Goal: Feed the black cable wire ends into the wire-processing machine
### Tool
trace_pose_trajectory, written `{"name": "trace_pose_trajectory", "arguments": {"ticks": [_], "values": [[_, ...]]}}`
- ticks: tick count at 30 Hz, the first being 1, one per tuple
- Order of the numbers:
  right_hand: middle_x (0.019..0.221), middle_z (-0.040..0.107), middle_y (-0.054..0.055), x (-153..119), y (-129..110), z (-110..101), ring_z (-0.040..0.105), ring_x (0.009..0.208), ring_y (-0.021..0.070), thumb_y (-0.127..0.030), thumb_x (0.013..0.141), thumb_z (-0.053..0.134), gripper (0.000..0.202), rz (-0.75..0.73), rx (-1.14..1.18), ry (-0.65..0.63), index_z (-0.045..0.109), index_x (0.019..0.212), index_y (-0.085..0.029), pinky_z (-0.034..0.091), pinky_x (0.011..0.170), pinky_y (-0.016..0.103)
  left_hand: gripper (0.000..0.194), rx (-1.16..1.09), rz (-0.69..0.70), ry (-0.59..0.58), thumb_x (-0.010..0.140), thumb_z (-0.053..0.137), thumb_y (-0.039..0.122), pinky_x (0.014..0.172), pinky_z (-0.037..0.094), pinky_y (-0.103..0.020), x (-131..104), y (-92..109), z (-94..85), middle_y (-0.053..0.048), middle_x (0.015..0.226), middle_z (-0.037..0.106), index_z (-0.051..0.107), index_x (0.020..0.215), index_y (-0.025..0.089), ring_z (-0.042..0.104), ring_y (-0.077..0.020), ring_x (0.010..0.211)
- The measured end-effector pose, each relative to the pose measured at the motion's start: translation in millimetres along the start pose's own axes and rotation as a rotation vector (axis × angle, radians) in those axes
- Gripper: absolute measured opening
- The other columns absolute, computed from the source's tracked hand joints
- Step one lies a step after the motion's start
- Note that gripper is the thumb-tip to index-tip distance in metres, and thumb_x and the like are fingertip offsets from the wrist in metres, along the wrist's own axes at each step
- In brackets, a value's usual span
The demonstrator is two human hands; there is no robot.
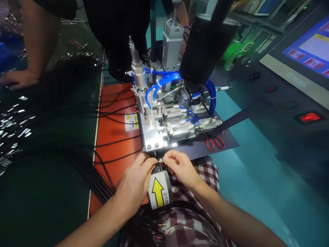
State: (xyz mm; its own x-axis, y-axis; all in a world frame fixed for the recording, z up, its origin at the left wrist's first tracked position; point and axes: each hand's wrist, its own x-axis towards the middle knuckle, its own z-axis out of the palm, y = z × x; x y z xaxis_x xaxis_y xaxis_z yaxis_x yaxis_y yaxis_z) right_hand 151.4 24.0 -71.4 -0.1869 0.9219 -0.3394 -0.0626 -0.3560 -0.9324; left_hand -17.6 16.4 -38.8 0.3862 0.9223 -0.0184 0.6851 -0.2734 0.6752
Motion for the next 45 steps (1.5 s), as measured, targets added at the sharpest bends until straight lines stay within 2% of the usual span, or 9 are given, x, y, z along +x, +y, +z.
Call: {"name": "trace_pose_trajectory", "arguments": {"ticks": [5, 11, 15, 26, 45], "values": [[0.052, 0.041, -0.006, 1, 1, -1, 0.035, 0.045, 0.0087, -0.039, 0.079, 0.059, 0.025, 0.018, -0.025, 0.020, 0.050, 0.069, -0.018, 0.026, 0.044, 0.022, 0.022, -0.025, -0.010, 0.000, 0.090, 0.042, 0.016, 0.067, 0.049, -0.024, -1, -5, -1.0, -0.004, 0.086, 0.054, 0.061, 0.100, 0.019, 0.059, -0.0152, 0.078], [0.051, 0.044, -0.006, 3, 0, -2, 0.037, 0.044, 0.0095, -0.042, 0.077, 0.060, 0.027, 0.055, -0.021, 0.005, 0.051, 0.069, -0.018, 0.027, 0.044, 0.024, 0.034, 0.064, 0.150, -0.042, 0.088, 0.036, 0.008, 0.064, 0.049, -0.024, -2, -13, -2.9, -0.005, 0.087, 0.054, 0.060, 0.110, 0.020, 0.058, -0.0145, 0.073], [0.051, 0.045, -0.006, 2, 2, -2, 0.039, 0.045, 0.0101, -0.042, 0.080, 0.058, 0.027, 0.042, -0.038, 0.006, 0.052, 0.072, -0.018, 0.029, 0.046, 0.024, 0.038, 0.069, 0.204, -0.055, 0.087, 0.036, 0.006, 0.065, 0.049, -0.023, -1, -15, -4.4, -0.004, 0.086, 0.053, 0.058, 0.113, 0.021, 0.058, -0.0147, 0.075], [0.054, 0.050, -0.004, 1, 9, -2, 0.048, 0.050, 0.0125, -0.041, 0.084, 0.055, 0.025, -0.026, -0.081, 0.020, 0.051, 0.073, -0.019, 0.038, 0.053, 0.026, 0.038, 0.155, 0.232, -0.029, 0.086, 0.035, 0.006, 0.060, 0.051, -0.024, 0, -14, -1.9, -0.004, 0.085, 0.053, 0.057, 0.114, 0.020, 0.059, -0.0152, 0.072], [0.056, 0.049, -0.004, 1, 16, -1, 0.046, 0.052, 0.0128, -0.036, 0.086, 0.053, 0.021, -0.046, -0.068, 0.047, 0.051, 0.076, -0.019, 0.038, 0.054, 0.026, 0.035, 0.168, 0.253, -0.029, 0.086, 0.041, 0.005, 0.062, 0.049, -0.026, -2, -14, -1.1, -0.005, 0.086, 0.053, 0.056, 0.114, 0.018, 0.058, -0.0173, 0.075]]}}
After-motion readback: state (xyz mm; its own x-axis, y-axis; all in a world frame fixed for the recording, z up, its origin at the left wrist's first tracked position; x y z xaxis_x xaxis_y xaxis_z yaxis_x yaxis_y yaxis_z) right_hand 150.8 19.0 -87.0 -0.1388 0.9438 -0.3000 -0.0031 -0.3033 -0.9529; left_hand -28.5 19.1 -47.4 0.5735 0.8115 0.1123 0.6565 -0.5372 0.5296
